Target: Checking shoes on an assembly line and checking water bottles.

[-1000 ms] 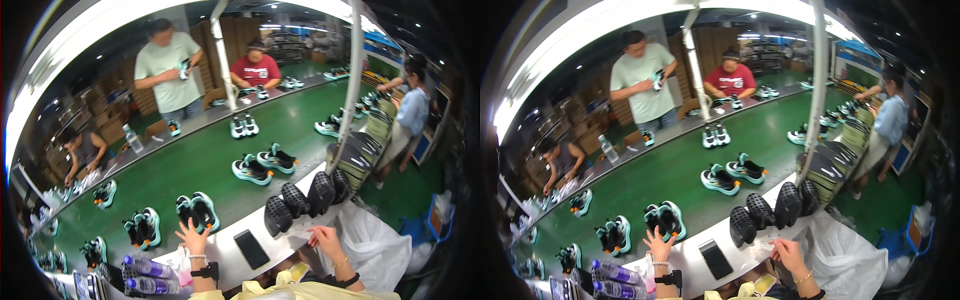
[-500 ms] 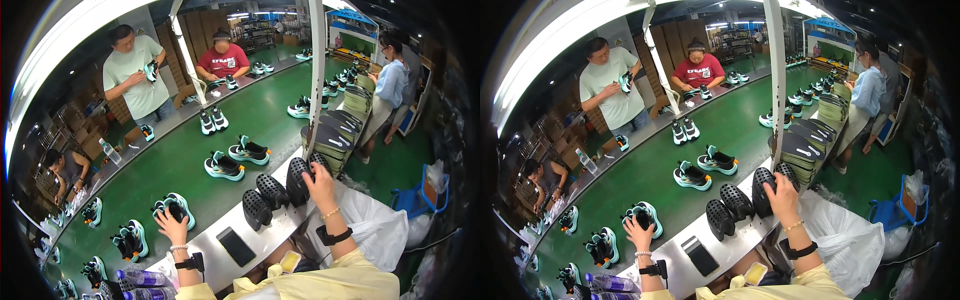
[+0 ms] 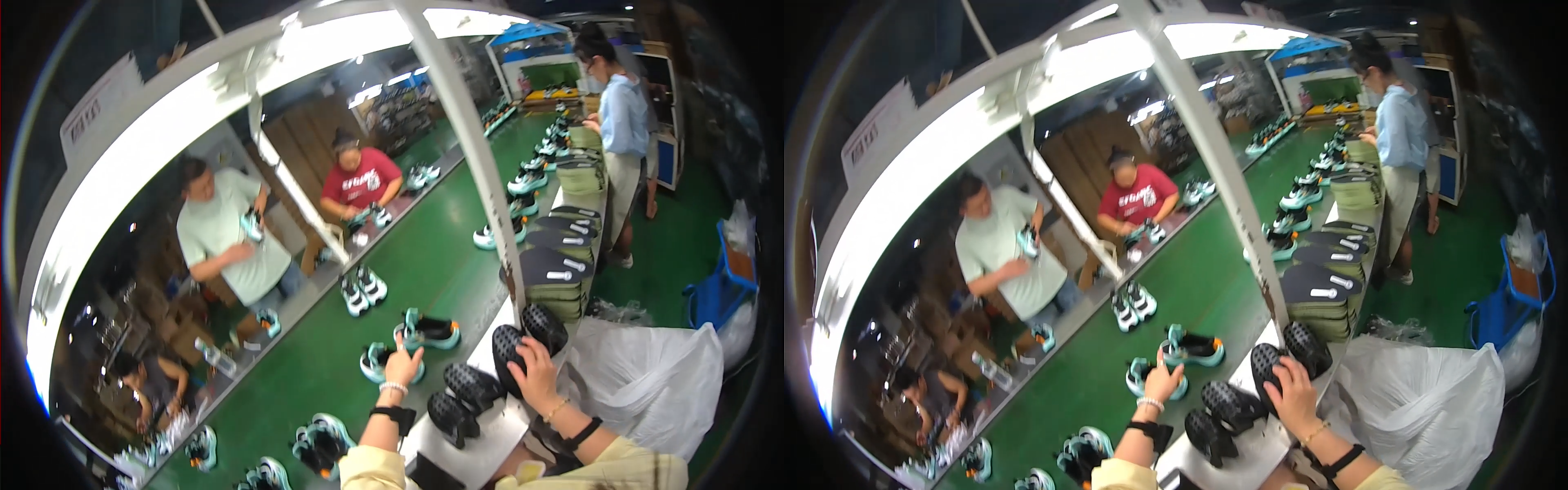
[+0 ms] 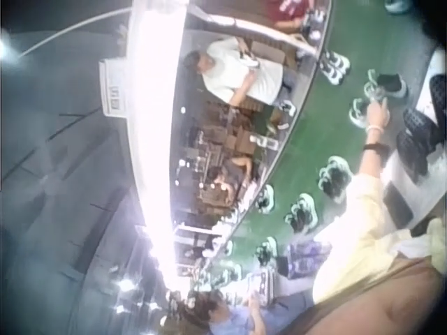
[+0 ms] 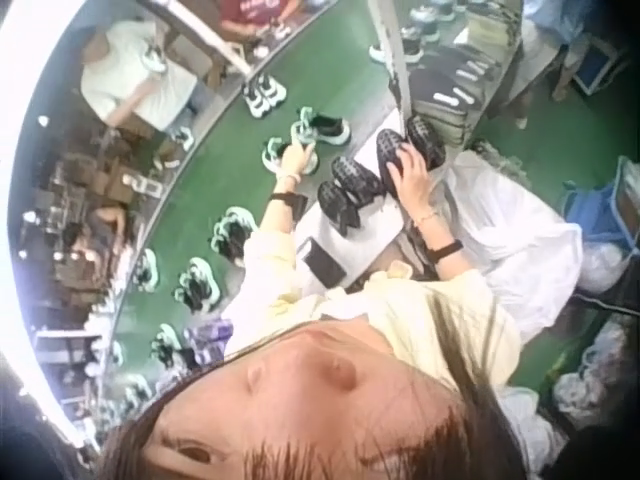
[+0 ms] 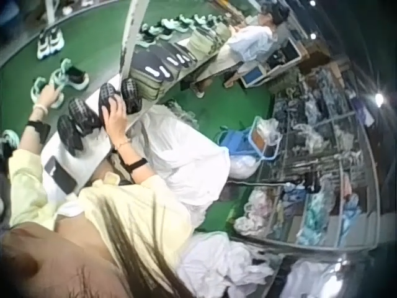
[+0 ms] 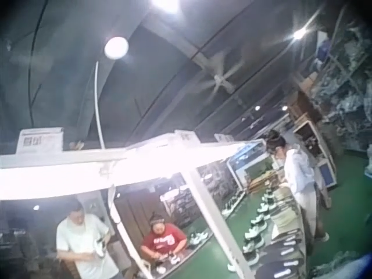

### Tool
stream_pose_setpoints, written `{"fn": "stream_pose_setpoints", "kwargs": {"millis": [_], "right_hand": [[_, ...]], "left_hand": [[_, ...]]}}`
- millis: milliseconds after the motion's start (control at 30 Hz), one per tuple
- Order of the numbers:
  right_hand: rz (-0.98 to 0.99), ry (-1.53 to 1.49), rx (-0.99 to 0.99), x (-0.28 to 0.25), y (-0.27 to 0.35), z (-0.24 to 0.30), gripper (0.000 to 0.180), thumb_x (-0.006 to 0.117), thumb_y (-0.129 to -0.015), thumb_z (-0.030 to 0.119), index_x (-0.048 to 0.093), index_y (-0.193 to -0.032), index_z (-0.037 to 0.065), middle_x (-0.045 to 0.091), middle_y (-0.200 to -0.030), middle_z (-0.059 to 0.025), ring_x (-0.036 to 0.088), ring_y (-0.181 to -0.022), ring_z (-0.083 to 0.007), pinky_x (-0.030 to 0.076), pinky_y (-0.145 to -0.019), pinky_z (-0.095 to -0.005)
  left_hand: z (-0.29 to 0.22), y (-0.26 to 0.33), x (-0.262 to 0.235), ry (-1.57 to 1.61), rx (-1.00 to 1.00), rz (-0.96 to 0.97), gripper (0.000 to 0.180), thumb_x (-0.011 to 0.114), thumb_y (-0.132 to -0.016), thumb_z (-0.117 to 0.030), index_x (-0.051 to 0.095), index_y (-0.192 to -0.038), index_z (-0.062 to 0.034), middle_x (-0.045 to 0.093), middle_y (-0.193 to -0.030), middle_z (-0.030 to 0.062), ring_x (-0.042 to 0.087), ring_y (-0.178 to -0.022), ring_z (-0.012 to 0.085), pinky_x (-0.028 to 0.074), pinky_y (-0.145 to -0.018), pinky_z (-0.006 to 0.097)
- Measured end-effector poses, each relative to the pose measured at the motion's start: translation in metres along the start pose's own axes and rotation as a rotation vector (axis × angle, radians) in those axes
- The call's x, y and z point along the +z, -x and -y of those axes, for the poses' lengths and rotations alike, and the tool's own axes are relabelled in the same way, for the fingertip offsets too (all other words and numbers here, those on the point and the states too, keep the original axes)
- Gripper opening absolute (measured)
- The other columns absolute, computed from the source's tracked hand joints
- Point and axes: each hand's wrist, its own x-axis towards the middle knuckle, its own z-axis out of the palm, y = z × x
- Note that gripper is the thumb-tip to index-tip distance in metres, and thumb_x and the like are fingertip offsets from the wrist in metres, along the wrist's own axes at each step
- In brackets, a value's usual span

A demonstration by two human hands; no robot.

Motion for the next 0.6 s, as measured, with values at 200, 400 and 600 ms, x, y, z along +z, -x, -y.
{"fn": "stream_pose_setpoints", "kwargs": {"millis": [200, 400, 600], "right_hand": [[-0.032, -0.029, -0.010, -0.001, 0.006, -0.003, 0.036, 0.072, -0.081, 0.020, 0.057, -0.110, 0.005, 0.055, -0.120, -0.0150, 0.055, -0.110, -0.0380, 0.048, -0.091, -0.0434], [-0.022, -0.038, -0.019, 0.004, 0.007, -0.001, 0.038, 0.072, -0.080, 0.017, 0.054, -0.111, 0.005, 0.055, -0.122, -0.0158, 0.054, -0.110, -0.0391, 0.046, -0.092, -0.0452], [-0.024, -0.057, -0.024, -0.001, 0.006, -0.011, 0.036, 0.072, -0.080, 0.016, 0.054, -0.110, 0.006, 0.056, -0.121, -0.0154, 0.054, -0.109, -0.0385, 0.045, -0.093, -0.0452]], "left_hand": [[0.003, -0.038, 0.024, -0.085, 0.005, 0.023, 0.087, 0.058, -0.080, -0.019, 0.010, -0.153, -0.0071, 0.068, -0.087, 0.0289, 0.067, -0.080, 0.0437, 0.053, -0.074, 0.049], [-0.036, -0.031, 0.014, -0.090, 0.180, 0.197, 0.086, 0.057, -0.079, -0.016, 0.017, -0.154, -0.0249, 0.068, -0.086, 0.0270, 0.067, -0.082, 0.0417, 0.052, -0.081, 0.050], [-0.045, -0.020, 0.005, -0.024, 0.080, 0.190, 0.062, 0.064, -0.077, -0.064, 0.067, -0.105, -0.0082, 0.072, -0.093, 0.0144, 0.070, -0.089, 0.0303, 0.054, -0.080, 0.041]]}}
